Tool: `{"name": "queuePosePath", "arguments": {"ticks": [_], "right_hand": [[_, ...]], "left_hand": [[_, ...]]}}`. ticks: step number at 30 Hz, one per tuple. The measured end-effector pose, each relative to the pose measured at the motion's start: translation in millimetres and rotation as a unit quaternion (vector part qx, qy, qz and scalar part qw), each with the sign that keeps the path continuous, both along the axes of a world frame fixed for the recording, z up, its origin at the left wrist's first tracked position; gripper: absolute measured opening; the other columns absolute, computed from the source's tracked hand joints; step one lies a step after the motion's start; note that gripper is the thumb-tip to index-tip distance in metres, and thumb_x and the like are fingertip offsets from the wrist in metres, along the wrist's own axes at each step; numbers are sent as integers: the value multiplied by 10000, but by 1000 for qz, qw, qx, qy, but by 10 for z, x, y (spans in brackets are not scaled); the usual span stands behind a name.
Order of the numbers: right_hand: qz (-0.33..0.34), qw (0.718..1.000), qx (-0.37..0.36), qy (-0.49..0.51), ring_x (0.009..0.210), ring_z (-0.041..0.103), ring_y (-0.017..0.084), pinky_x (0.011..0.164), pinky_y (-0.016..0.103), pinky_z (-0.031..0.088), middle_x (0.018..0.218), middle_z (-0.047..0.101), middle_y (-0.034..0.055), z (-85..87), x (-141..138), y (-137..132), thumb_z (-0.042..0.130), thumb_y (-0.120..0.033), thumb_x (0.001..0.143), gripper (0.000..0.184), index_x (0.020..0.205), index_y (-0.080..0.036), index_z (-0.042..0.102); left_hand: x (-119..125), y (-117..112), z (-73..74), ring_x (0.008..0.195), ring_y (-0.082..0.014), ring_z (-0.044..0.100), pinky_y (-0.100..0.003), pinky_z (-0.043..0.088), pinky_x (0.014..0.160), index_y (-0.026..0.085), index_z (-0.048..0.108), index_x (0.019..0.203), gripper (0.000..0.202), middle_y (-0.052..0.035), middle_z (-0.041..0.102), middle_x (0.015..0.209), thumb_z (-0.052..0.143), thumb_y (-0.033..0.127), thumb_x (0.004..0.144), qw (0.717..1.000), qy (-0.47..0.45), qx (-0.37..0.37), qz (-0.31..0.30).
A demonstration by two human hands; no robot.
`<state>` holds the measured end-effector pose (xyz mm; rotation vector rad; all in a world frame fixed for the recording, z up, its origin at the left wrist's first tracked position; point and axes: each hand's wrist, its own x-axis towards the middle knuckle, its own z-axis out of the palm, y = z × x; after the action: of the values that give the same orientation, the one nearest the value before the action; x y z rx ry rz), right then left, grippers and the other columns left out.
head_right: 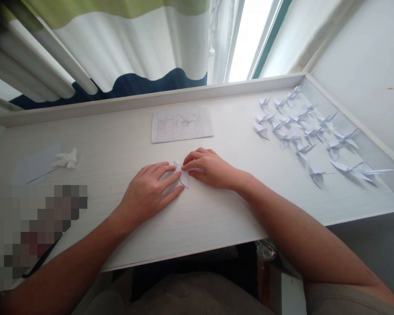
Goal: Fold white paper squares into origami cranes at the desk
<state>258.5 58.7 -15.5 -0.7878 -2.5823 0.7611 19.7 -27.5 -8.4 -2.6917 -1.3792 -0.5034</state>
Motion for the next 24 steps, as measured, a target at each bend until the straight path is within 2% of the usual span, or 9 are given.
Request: {"name": "queuePosePath", "arguments": {"ticks": [7, 15, 19, 22, 24], "right_hand": [[10, 999, 31, 2, 1143, 643, 276, 1042, 467, 463, 1238, 768, 79, -13, -3, -16, 642, -251, 1045, 229, 1152, -294, 840], [22, 995, 95, -36, 1152, 642, 272, 1032, 439, 452, 1271, 771, 64, 18, -14, -58, 611, -284, 1076, 245, 1169, -304, 837], [11, 992, 124, -33, 1137, 650, 266, 1147, 493, 359, 1216, 796, 44, -7, -32, -76, 638, -295, 1068, 219, 1100, -319, 853], [-2, 993, 115, -25, 1147, 657, 260, 1204, 522, 292, 1200, 803, 36, -19, -35, -78, 647, -268, 1058, 215, 1078, -328, 853], [-8, 996, 88, -16, 1136, 668, 254, 1172, 499, 339, 1203, 803, 42, -20, -30, -66, 658, -259, 1048, 205, 1118, -312, 844]], "left_hand": [[-60, 25, 11, 1277, -337, 706, -501, 526, 1037, 249, 788, 1196, 243, -73, 799, 1297, 672, 394, 1040, 999, -16, -34, 5], [-101, 55, -6, 1265, -330, 723, -535, 499, 1065, 229, 781, 1186, 261, -70, 812, 1271, 649, 414, 1057, 1000, -6, -15, -13], [-112, 64, -14, 1279, -344, 716, -551, 494, 1066, 248, 782, 1183, 252, -69, 810, 1276, 629, 410, 1067, 999, -5, -24, -22], [-117, 61, -9, 1287, -337, 712, -546, 489, 1077, 272, 787, 1183, 233, -56, 810, 1278, 648, 409, 1057, 999, -16, -32, -15], [-119, 59, -3, 1283, -329, 716, -536, 494, 1079, 274, 790, 1185, 232, -50, 813, 1274, 668, 413, 1045, 999, -23, -32, -10]]}}
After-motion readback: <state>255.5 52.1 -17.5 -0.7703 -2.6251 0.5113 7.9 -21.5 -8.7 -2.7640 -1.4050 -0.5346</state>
